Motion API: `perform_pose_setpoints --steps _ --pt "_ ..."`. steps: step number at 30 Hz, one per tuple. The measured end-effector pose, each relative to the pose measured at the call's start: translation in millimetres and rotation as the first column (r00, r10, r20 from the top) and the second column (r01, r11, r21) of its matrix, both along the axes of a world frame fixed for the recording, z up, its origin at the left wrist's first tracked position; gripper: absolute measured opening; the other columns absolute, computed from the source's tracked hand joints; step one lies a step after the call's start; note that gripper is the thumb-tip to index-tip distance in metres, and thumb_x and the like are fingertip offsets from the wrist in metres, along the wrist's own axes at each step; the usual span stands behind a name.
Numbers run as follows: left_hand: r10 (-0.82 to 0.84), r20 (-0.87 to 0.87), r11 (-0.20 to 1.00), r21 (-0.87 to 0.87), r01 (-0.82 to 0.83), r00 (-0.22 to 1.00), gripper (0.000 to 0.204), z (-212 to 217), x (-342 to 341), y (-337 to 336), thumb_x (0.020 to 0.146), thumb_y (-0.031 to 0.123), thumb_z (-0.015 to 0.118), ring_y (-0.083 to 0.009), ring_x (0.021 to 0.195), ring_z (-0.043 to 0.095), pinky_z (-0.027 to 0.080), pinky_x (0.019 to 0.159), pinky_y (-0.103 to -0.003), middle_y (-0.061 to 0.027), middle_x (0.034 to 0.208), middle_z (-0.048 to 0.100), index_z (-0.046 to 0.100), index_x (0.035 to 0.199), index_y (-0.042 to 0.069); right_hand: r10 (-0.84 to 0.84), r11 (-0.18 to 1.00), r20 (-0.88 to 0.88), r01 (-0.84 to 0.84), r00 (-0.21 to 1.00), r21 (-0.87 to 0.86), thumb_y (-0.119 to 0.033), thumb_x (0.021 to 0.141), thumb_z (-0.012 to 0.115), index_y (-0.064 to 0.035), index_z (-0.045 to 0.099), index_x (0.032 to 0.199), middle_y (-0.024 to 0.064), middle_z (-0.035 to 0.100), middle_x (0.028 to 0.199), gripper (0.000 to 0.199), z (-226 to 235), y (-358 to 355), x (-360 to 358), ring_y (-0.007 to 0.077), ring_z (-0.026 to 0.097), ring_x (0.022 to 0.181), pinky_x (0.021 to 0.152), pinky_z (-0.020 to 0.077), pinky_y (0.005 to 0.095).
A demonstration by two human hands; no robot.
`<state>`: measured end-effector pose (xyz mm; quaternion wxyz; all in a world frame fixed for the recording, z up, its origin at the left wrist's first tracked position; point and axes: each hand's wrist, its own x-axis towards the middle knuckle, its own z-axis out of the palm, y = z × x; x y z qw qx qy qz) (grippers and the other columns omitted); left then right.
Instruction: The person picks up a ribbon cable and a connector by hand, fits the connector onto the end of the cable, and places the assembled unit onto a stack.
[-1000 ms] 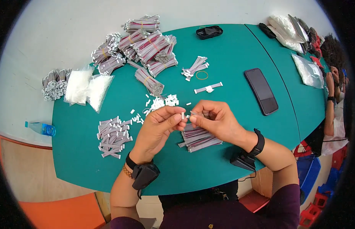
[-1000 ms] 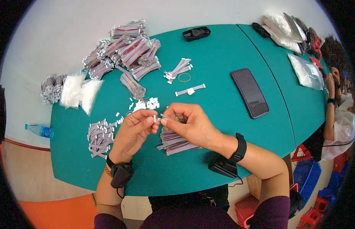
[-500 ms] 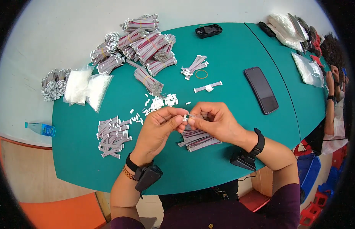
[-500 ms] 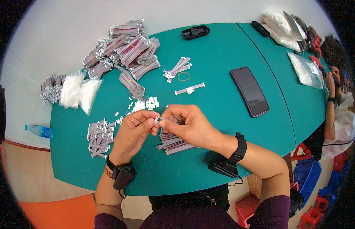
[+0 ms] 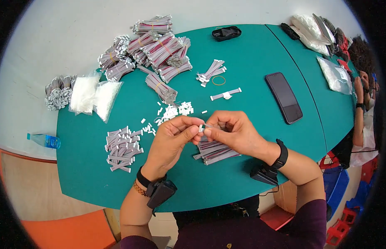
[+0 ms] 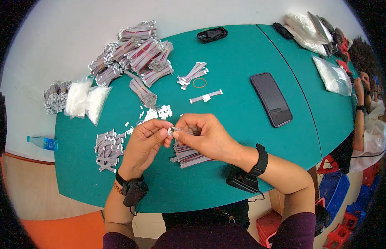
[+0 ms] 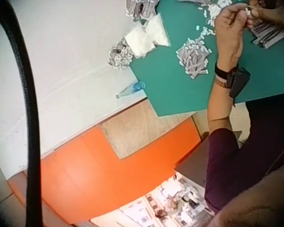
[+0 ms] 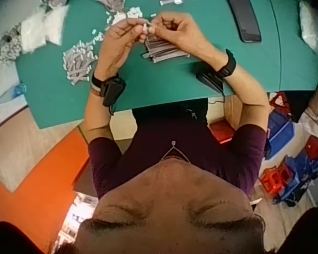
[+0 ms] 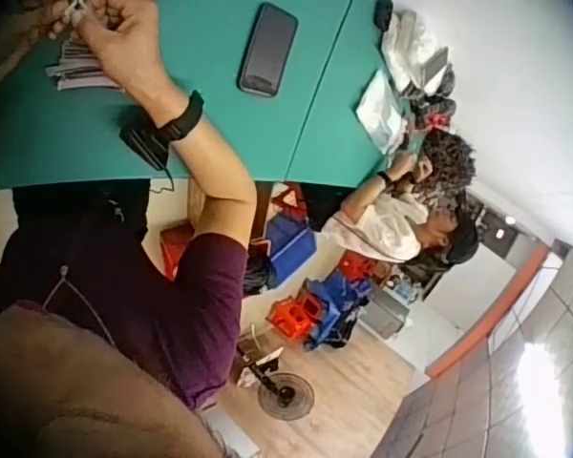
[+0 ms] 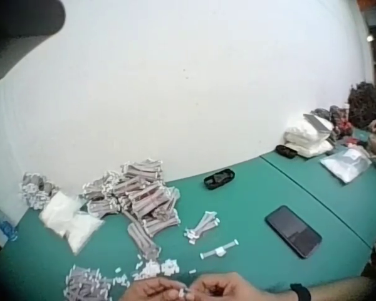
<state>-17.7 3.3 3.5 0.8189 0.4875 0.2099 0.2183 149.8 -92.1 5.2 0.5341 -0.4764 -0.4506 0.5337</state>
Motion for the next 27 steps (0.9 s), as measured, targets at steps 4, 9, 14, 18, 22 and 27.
perform_pose_setpoints --steps 4,9,14,18,22,27 --pt "0.007 0.0 1.0 0.002 -0.007 1.0 0.018 -0.2 -0.1 -0.6 0.086 0.007 0.059 -0.0103 0.072 0.056 0.046 0.065 -0.022 -0.0055 0.085 0.062 0.059 0.1 -0.002 -0.001 1.0 -0.016 0.001 1.0 0.006 -0.011 0.086 0.061 -0.0019 0.058 0.082 -0.003 0.056 0.071 0.01 0.5 -0.3 -0.2 0.0005 0.048 0.063 0.053 0.0378 0.017" --pt "0.005 -0.007 1.0 0.016 -0.005 1.0 0.017 0.3 -0.2 -0.4 0.085 0.007 0.058 -0.0104 0.072 0.056 0.046 0.065 -0.023 -0.0057 0.086 0.062 0.059 0.1 -0.002 -0.003 1.0 0.004 0.002 1.0 0.014 -0.011 0.086 0.061 -0.0019 0.058 0.082 -0.0032 0.056 0.071 0.01 1.7 -0.1 0.0 0.0003 0.048 0.062 0.053 0.0378 0.017" --pt "0.009 -0.011 1.0 0.027 -0.009 1.0 0.017 0.6 0.1 -0.5 0.086 0.007 0.059 -0.0104 0.072 0.056 0.046 0.065 -0.023 -0.006 0.086 0.062 0.059 0.1 -0.002 -0.006 1.0 -0.006 0.006 1.0 0.018 -0.011 0.086 0.061 -0.0019 0.058 0.082 -0.0032 0.057 0.071 0.01 1.4 -0.1 0.2 0.0003 0.048 0.062 0.053 0.0378 0.017" --pt "0.006 -0.008 1.0 0.025 -0.006 1.0 0.017 0.5 0.0 -0.6 0.085 0.007 0.059 -0.0105 0.072 0.056 0.046 0.065 -0.023 -0.0061 0.086 0.062 0.059 0.1 -0.002 -0.006 1.0 -0.003 0.007 1.0 0.023 -0.011 0.086 0.061 -0.0019 0.058 0.082 -0.0032 0.057 0.071 0.01 1.2 -0.2 0.1 0.0002 0.048 0.062 0.053 0.0378 0.017" --pt "0.007 -0.013 0.999 0.037 -0.006 1.0 0.017 0.6 -0.1 -0.3 0.085 0.007 0.059 -0.0105 0.072 0.056 0.046 0.065 -0.023 -0.0062 0.085 0.062 0.059 0.1 -0.002 -0.006 1.0 0.004 0.005 1.0 0.024 -0.01 0.086 0.061 -0.0019 0.059 0.081 -0.0032 0.057 0.07 0.01 1.7 -0.3 0.1 0.0001 0.048 0.062 0.053 0.0378 0.0169" --pt "0.018 -0.027 0.998 0.062 -0.016 0.999 0.017 1.0 0.1 -0.8 0.085 0.008 0.059 -0.0105 0.072 0.056 0.046 0.065 -0.023 -0.0062 0.085 0.063 0.059 0.1 -0.002 -0.002 1.0 0.006 0.002 1.0 0.018 -0.011 0.086 0.061 -0.0019 0.059 0.081 -0.0032 0.057 0.07 0.01 2.4 -0.6 0.8 0.0 0.049 0.062 0.053 0.0376 0.0167"
